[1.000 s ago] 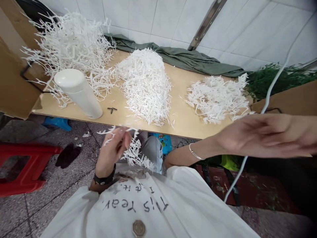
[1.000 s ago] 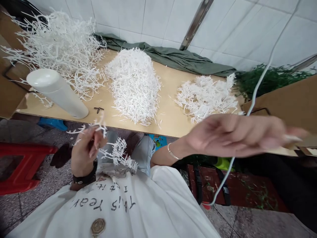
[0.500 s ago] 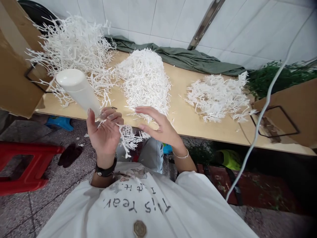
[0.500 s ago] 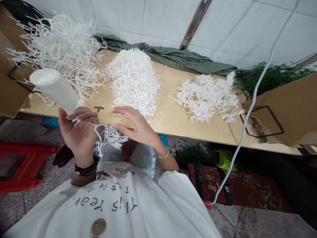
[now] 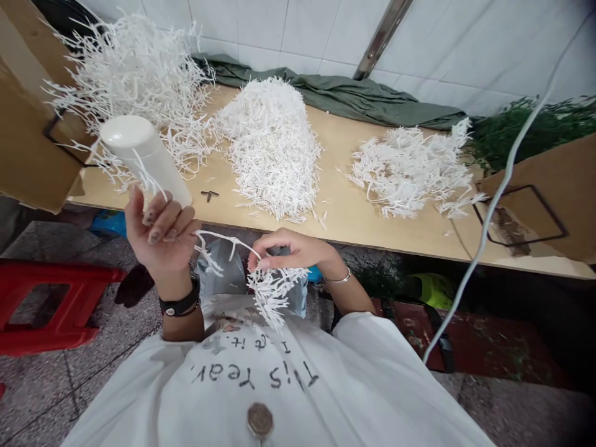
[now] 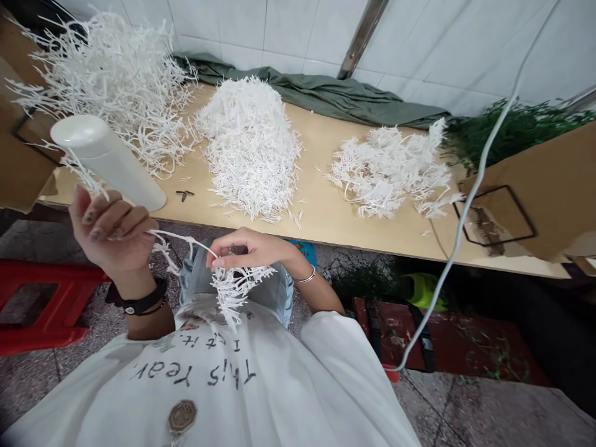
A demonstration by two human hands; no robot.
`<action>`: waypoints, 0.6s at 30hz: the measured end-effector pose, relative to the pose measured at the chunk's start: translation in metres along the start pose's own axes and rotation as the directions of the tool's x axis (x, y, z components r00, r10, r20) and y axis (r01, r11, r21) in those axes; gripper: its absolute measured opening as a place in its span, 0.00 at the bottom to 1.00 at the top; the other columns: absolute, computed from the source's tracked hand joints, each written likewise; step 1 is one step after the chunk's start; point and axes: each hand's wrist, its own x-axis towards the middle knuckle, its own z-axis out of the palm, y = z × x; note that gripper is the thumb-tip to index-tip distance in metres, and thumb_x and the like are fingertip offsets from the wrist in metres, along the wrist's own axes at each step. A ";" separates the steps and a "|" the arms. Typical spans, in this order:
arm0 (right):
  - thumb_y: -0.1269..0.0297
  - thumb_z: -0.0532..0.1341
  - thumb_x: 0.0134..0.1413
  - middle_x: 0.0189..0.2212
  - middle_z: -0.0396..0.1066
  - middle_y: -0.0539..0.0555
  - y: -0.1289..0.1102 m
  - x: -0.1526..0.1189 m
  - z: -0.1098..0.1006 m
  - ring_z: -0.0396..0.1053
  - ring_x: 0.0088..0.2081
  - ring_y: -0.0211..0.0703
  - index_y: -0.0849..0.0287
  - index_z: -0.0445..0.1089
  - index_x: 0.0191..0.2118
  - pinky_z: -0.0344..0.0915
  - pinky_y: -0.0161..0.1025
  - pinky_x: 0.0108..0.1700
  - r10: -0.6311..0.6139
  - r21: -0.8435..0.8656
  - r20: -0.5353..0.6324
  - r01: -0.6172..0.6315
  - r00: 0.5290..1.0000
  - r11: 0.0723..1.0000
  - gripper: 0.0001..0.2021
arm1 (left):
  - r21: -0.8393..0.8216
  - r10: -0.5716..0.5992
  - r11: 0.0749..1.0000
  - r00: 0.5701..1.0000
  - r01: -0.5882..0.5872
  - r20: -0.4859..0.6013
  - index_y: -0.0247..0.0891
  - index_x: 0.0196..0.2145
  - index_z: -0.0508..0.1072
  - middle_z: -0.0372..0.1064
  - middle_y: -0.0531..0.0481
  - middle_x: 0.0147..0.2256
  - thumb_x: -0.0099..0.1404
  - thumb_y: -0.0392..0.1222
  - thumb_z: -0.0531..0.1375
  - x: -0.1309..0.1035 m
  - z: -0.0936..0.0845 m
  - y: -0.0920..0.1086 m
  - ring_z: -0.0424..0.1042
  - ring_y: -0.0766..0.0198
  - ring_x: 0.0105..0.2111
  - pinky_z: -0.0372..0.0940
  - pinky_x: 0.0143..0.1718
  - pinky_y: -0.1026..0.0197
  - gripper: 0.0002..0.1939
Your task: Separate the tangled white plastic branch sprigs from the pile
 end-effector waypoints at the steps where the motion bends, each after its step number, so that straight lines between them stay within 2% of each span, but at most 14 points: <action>1: 0.62 0.56 0.59 0.32 0.73 0.52 -0.002 -0.002 0.000 0.67 0.28 0.28 0.63 0.70 0.39 0.65 0.29 0.33 -0.010 0.102 -0.020 0.012 1.000 0.995 0.10 | 0.121 -0.028 0.992 1.000 0.029 -0.005 0.40 0.16 0.60 0.51 0.59 0.08 0.67 0.52 0.52 0.001 -0.006 0.001 0.56 0.74 0.11 0.54 0.15 0.69 0.24; 3: 0.62 0.56 0.59 0.31 0.73 0.52 -0.004 -0.004 0.003 0.64 0.24 0.26 0.63 0.69 0.39 0.63 0.28 0.27 -0.024 0.292 -0.115 0.057 0.993 0.955 0.09 | 0.353 -0.047 0.934 0.998 0.059 -0.043 0.39 0.18 0.68 0.59 0.56 0.11 0.64 0.56 0.53 0.004 -0.016 -0.001 0.61 0.72 0.14 0.60 0.18 0.66 0.24; 5: 0.61 0.57 0.58 0.31 0.74 0.52 -0.003 -0.003 0.008 0.63 0.21 0.26 0.62 0.69 0.38 0.62 0.28 0.24 -0.071 0.400 -0.243 0.167 0.967 0.901 0.09 | 0.539 -0.005 0.840 0.995 0.057 -0.097 0.38 0.26 0.76 0.73 0.50 0.22 0.62 0.60 0.53 0.007 -0.025 -0.008 0.72 0.66 0.23 0.67 0.26 0.63 0.24; 6: 0.61 0.58 0.57 0.32 0.74 0.52 -0.002 -0.002 0.011 0.63 0.21 0.26 0.61 0.69 0.37 0.62 0.28 0.25 -0.101 0.417 -0.309 0.230 0.946 0.879 0.08 | 0.617 0.017 0.785 0.993 0.056 -0.113 0.37 0.31 0.77 0.77 0.47 0.30 0.61 0.61 0.54 0.008 -0.028 -0.012 0.75 0.62 0.29 0.69 0.30 0.62 0.24; 8: 0.62 0.59 0.57 0.33 0.75 0.52 0.000 0.001 0.015 0.66 0.22 0.27 0.60 0.69 0.37 0.65 0.30 0.27 -0.160 0.403 -0.426 0.345 0.891 0.848 0.07 | 0.757 0.006 0.647 0.993 0.089 -0.122 0.37 0.36 0.78 0.78 0.44 0.39 0.60 0.61 0.55 0.009 -0.033 -0.017 0.76 0.57 0.39 0.70 0.38 0.59 0.25; 11: 0.64 0.60 0.56 0.34 0.76 0.51 0.000 0.005 0.019 0.68 0.23 0.27 0.59 0.70 0.37 0.67 0.31 0.29 -0.167 0.340 -0.556 0.406 0.814 0.848 0.06 | 0.883 -0.058 0.449 0.990 0.140 -0.128 0.36 0.38 0.78 0.79 0.42 0.37 0.59 0.59 0.57 0.005 -0.035 -0.016 0.76 0.55 0.40 0.68 0.45 0.56 0.24; 12: 0.64 0.60 0.56 0.34 0.76 0.51 -0.001 0.006 0.020 0.68 0.23 0.28 0.58 0.70 0.38 0.68 0.31 0.30 -0.167 0.325 -0.576 0.411 0.800 0.852 0.05 | 0.896 -0.070 0.419 0.990 0.144 -0.126 0.36 0.38 0.79 0.79 0.42 0.34 0.60 0.58 0.57 0.002 -0.033 -0.015 0.76 0.55 0.39 0.68 0.46 0.55 0.23; 16: 0.67 0.59 0.57 0.37 0.76 0.51 -0.003 0.010 0.025 0.69 0.25 0.28 0.57 0.70 0.37 0.69 0.33 0.32 -0.175 0.253 -0.616 0.404 0.768 0.879 0.04 | 0.880 0.045 0.473 0.996 0.044 -0.074 0.37 0.38 0.79 0.79 0.44 0.34 0.64 0.55 0.55 -0.010 -0.019 -0.011 0.77 0.58 0.37 0.68 0.45 0.58 0.21; 18: 0.68 0.59 0.57 0.38 0.76 0.50 -0.004 0.013 0.028 0.69 0.25 0.28 0.57 0.71 0.37 0.69 0.33 0.32 -0.166 0.214 -0.636 0.378 0.754 0.901 0.04 | 0.889 0.074 0.458 0.996 0.005 -0.043 0.38 0.39 0.79 0.78 0.45 0.35 0.63 0.52 0.57 -0.017 -0.011 -0.011 0.76 0.59 0.37 0.68 0.43 0.60 0.17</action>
